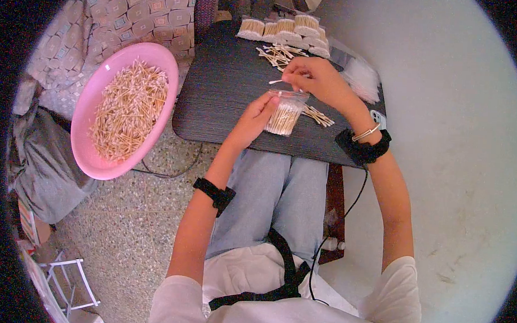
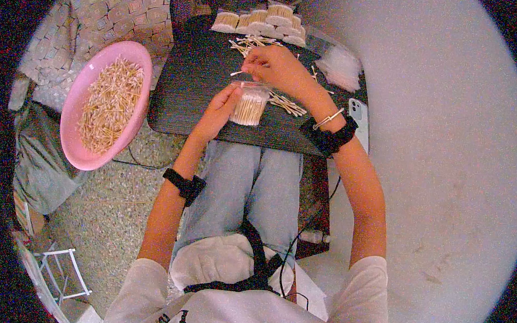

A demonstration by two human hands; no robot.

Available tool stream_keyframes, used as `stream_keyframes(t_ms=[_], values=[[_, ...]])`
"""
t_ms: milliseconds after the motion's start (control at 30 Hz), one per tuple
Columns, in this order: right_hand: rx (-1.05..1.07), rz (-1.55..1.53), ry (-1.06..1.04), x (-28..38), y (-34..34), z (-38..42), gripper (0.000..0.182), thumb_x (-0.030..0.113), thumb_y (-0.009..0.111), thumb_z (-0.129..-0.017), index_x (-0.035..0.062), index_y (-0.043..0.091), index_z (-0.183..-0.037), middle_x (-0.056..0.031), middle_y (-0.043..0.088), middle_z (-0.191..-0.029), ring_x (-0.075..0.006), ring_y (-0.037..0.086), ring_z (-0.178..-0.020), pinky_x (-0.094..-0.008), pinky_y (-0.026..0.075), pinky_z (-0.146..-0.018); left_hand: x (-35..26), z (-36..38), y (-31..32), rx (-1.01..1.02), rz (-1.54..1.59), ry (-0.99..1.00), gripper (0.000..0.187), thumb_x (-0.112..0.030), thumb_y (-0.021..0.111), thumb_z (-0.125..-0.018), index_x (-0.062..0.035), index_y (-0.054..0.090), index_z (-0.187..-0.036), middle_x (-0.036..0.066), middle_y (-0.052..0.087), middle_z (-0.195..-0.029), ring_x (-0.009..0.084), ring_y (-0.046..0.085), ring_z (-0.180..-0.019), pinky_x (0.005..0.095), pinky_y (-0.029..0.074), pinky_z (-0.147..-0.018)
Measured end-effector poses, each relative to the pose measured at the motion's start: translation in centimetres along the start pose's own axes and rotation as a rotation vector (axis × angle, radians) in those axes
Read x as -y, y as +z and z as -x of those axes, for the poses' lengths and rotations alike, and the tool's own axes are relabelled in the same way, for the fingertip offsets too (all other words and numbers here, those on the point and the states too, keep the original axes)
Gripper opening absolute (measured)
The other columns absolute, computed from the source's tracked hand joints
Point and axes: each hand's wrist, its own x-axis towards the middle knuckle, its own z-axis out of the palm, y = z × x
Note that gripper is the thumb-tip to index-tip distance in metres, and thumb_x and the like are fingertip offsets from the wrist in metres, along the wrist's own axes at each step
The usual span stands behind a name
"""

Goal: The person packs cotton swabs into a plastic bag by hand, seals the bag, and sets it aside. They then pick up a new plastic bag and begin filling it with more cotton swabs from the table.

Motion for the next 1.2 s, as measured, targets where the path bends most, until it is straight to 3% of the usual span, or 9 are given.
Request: stream_keyframes(t_ms=[200, 500, 700, 800, 900, 1000, 1200], values=[[-0.065, 0.27, -0.171, -0.9, 0.0, -0.3, 0.018, 0.017, 0.061, -0.082, -0.0013, 0.06, -0.081, -0.0088, 0.056, -0.063, -0.0132, 0.047, -0.054, -0.0287, 0.038, -0.051, 0.2, 0.1, 0.0, -0.028, 0.026, -0.017, 0.032, -0.026, 0.04, -0.097, -0.0019, 0.054, -0.112, 0.001, 0.057, -0.095, 0.0071, 0.049, -0.087, 0.0217, 0.041, -0.079], [0.043, 0.348, -0.202, -0.4, 0.6, -0.7, 0.022, 0.02, 0.06, -0.083, -0.002, 0.059, -0.08, -0.0135, 0.06, -0.069, -0.0232, 0.057, -0.062, -0.0321, 0.045, -0.06, 0.1, 0.1, 0.1, -0.016, 0.022, -0.027, 0.032, -0.028, 0.041, -0.097, -0.0016, 0.055, -0.109, 0.001, 0.057, -0.094, 0.0068, 0.05, -0.087, 0.0215, 0.041, -0.078], [0.09, 0.369, -0.399, -0.9, 0.8, -1.7, 0.022, 0.021, 0.06, -0.083, -0.0013, 0.057, -0.082, -0.0149, 0.059, -0.074, -0.026, 0.057, -0.065, -0.0343, 0.045, -0.061, 0.7, 0.0, -0.1, 0.01, 0.044, -0.014, 0.031, -0.029, 0.042, -0.097, -0.0022, 0.055, -0.107, -0.001, 0.057, -0.093, 0.0057, 0.05, -0.085, 0.021, 0.042, -0.077], [0.065, 0.315, -0.363, -1.0, 1.0, -1.9, 0.021, 0.021, 0.061, -0.083, 0.0006, 0.057, -0.086, -0.0109, 0.06, -0.075, -0.0204, 0.058, -0.066, -0.0313, 0.046, -0.059, 0.5, 0.3, 0.3, -0.086, 0.086, -0.049, 0.031, -0.029, 0.043, -0.096, -0.0025, 0.055, -0.106, -0.001, 0.057, -0.092, 0.0055, 0.05, -0.085, 0.0209, 0.042, -0.077], [-0.025, 0.03, -0.234, -1.6, 1.7, -1.9, 0.021, 0.019, 0.065, -0.081, 0.0019, 0.057, -0.09, -0.0062, 0.061, -0.072, -0.0127, 0.058, -0.064, -0.026, 0.047, -0.055, 0.7, 0.0, 0.0, -0.059, 0.092, -0.062, 0.031, -0.029, 0.043, -0.096, -0.0028, 0.056, -0.106, -0.001, 0.057, -0.093, 0.0055, 0.05, -0.085, 0.0209, 0.042, -0.077], [-0.08, -0.287, 0.058, -1.6, 1.8, -1.5, 0.021, 0.019, 0.072, -0.076, 0.0039, 0.059, -0.085, -0.006, 0.062, -0.07, -0.0109, 0.059, -0.06, -0.0256, 0.048, -0.052, 0.6, -0.1, 0.2, -0.074, 0.136, -0.058, 0.031, -0.029, 0.044, -0.096, -0.0026, 0.056, -0.108, -0.001, 0.058, -0.094, 0.0054, 0.051, -0.086, 0.0211, 0.043, -0.077], [-0.15, -0.268, 0.056, -1.5, 2.2, -1.2, 0.02, 0.018, 0.073, -0.074, 0.0033, 0.061, -0.079, -0.0054, 0.061, -0.064, -0.01, 0.059, -0.055, -0.0224, 0.047, -0.048, -0.5, 0.1, 0.5, -0.123, 0.122, -0.105, 0.035, -0.029, 0.045, -0.095, -0.0013, 0.055, -0.113, 0.002, 0.06, -0.099, 0.0067, 0.053, -0.09, 0.0212, 0.044, -0.079]])
